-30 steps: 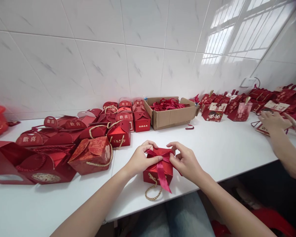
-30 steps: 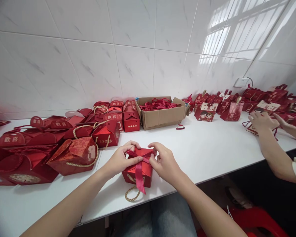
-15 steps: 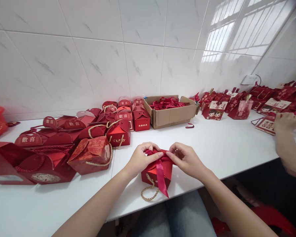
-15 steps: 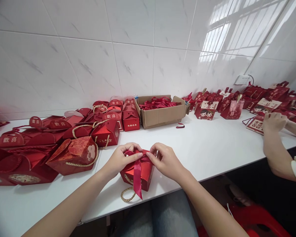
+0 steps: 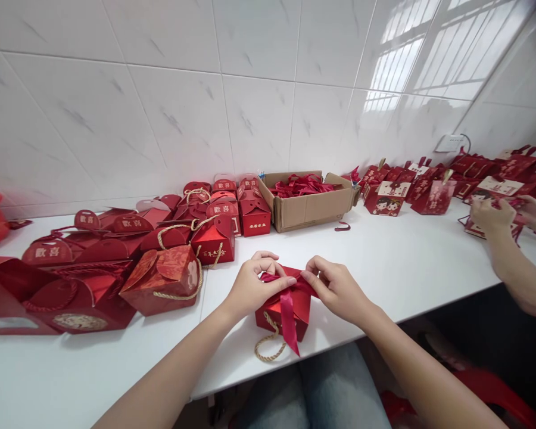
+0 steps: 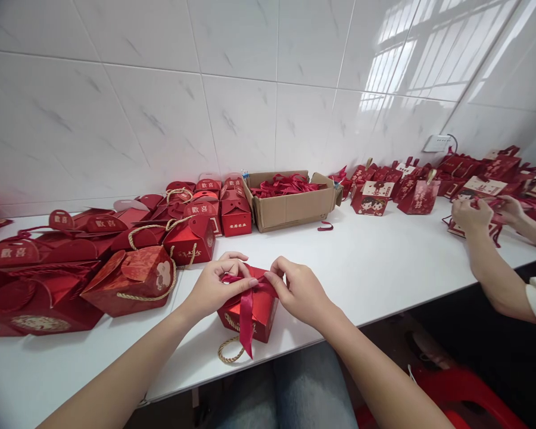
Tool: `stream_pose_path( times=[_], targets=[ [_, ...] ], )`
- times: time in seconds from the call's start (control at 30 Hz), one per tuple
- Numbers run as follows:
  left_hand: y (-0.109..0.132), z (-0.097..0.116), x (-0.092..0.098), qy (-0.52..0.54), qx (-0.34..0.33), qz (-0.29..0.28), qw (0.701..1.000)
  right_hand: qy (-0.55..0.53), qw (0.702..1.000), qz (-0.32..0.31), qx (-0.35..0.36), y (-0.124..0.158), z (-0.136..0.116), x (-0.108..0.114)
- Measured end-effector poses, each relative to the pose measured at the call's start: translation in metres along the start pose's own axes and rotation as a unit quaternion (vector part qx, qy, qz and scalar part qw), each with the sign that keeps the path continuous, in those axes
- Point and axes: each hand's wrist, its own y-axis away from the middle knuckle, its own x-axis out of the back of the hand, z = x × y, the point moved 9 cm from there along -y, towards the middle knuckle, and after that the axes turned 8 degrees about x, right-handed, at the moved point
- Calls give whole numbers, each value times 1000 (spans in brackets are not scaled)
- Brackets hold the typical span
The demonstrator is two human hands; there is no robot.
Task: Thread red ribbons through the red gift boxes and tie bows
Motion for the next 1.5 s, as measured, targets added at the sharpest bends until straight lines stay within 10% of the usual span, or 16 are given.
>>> stream_pose_path(
  times=[1.5],
  targets=[
    [1,-9,-7,6,28,-38,999,-74,990,107,-47,13,28,3]
  ],
)
